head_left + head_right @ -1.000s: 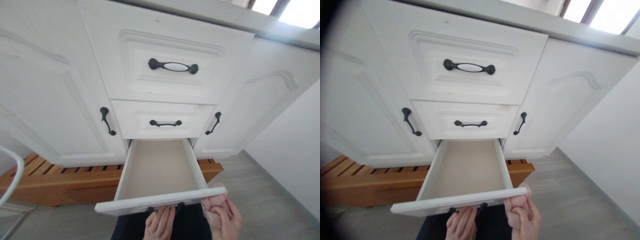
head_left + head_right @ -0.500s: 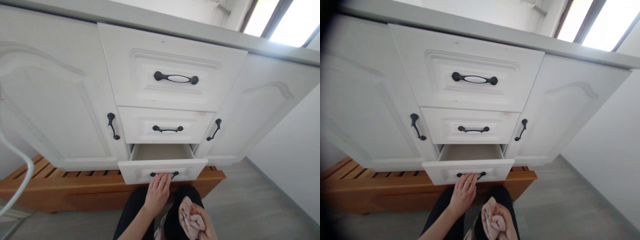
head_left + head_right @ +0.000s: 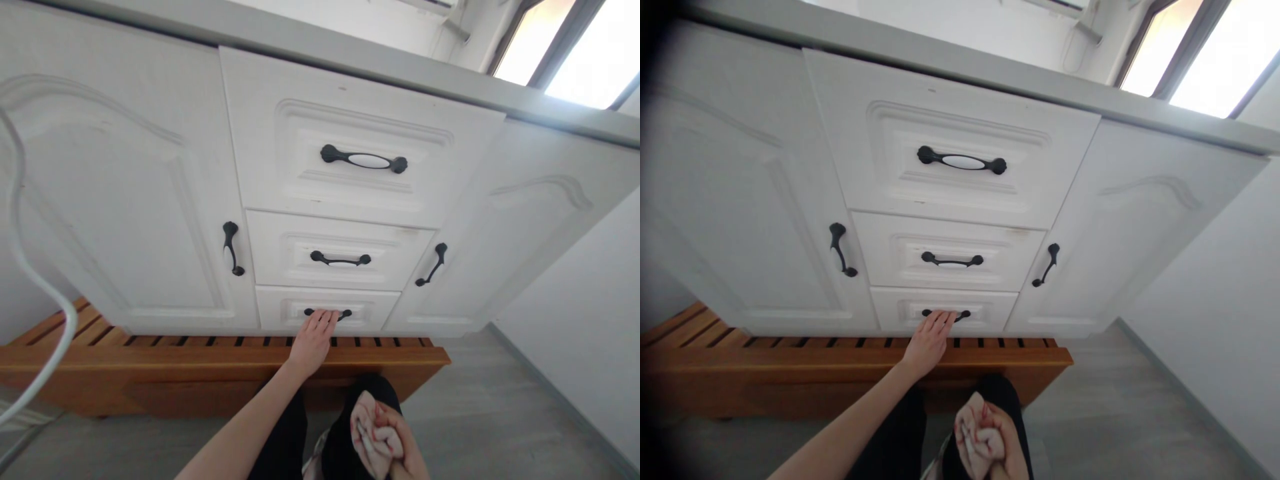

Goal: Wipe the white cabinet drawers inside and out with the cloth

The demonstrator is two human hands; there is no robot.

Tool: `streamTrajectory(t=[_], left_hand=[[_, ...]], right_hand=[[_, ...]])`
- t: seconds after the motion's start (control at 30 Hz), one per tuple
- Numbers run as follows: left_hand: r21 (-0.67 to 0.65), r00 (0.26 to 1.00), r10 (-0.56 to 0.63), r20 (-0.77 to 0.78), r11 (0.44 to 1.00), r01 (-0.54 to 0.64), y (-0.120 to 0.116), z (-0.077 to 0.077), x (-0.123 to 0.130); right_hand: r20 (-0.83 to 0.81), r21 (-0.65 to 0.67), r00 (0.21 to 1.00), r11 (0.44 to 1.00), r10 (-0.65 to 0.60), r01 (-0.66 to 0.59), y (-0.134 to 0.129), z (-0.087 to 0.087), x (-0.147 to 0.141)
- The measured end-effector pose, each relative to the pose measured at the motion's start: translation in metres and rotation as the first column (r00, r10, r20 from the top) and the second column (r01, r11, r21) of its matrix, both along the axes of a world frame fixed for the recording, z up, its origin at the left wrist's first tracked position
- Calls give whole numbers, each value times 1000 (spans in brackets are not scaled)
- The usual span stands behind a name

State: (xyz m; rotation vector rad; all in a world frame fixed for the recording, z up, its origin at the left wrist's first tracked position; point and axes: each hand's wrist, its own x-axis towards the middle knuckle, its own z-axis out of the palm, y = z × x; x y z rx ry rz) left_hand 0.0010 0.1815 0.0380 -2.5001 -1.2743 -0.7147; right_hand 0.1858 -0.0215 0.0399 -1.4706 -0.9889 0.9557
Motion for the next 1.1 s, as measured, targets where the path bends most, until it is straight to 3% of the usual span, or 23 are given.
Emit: streamTrajectory(t=[0.07, 0.17, 0.23, 0.3, 0.4, 0.47, 0.53, 0.6, 0.67, 0.73, 0.87, 1.0, 1.1], left_hand=[[9, 1000, 19, 8, 1000, -19, -5, -2, 0], [51, 997, 68, 36, 996, -70, -24, -10, -5], [99, 995, 82, 60, 991, -88, -47, -26, -11], [82, 995, 87, 54, 992, -91, -78, -54, -17], [-75, 986, 148, 78, 987, -143, -123, -106, -23], [-254, 977, 178, 115, 956, -144, -144, -135, -23], [-579, 976, 194, 99, 809, -102, -152, -151, -22], [-791, 976, 211, 48, 605, -91, -150, -156, -19], [-859, 974, 225, 14, 501, -103, -143, -156, -18], [-868, 975, 221, 12, 486, -99, -138, -158, -17], [-877, 991, 135, -12, 475, -76, -140, -171, -16], [-879, 996, 76, -53, 470, -83, -141, -176, -14], [-890, 997, 54, -56, 449, -74, -139, -172, -15]], right_hand=[[128, 144, 986, 985, -111, 93, 24, 12, 16], [310, 394, 867, 883, -390, 256, 76, 42, 36], [376, 522, 754, 795, -539, 309, 116, 61, 41], [434, 604, 686, 754, -584, 260, 154, 70, 34], [515, 641, 650, 754, -560, 142, 194, 65, 0], [586, 637, 619, 770, -523, 47, 205, 54, -38], [699, 583, 570, 806, -432, -105, 207, 44, -81], [813, 468, 494, 850, -307, -242, 208, 42, -124], [886, 347, 422, 880, -194, -324, 212, 47, -162], [925, 277, 358, 866, -124, -417, 219, 57, -191], [966, 228, 239, 751, -96, -620, 235, 74, -220], [980, 201, 153, 654, -131, -729, 242, 78, -214], [982, 185, 115, 637, -151, -749, 242, 78, -187]])
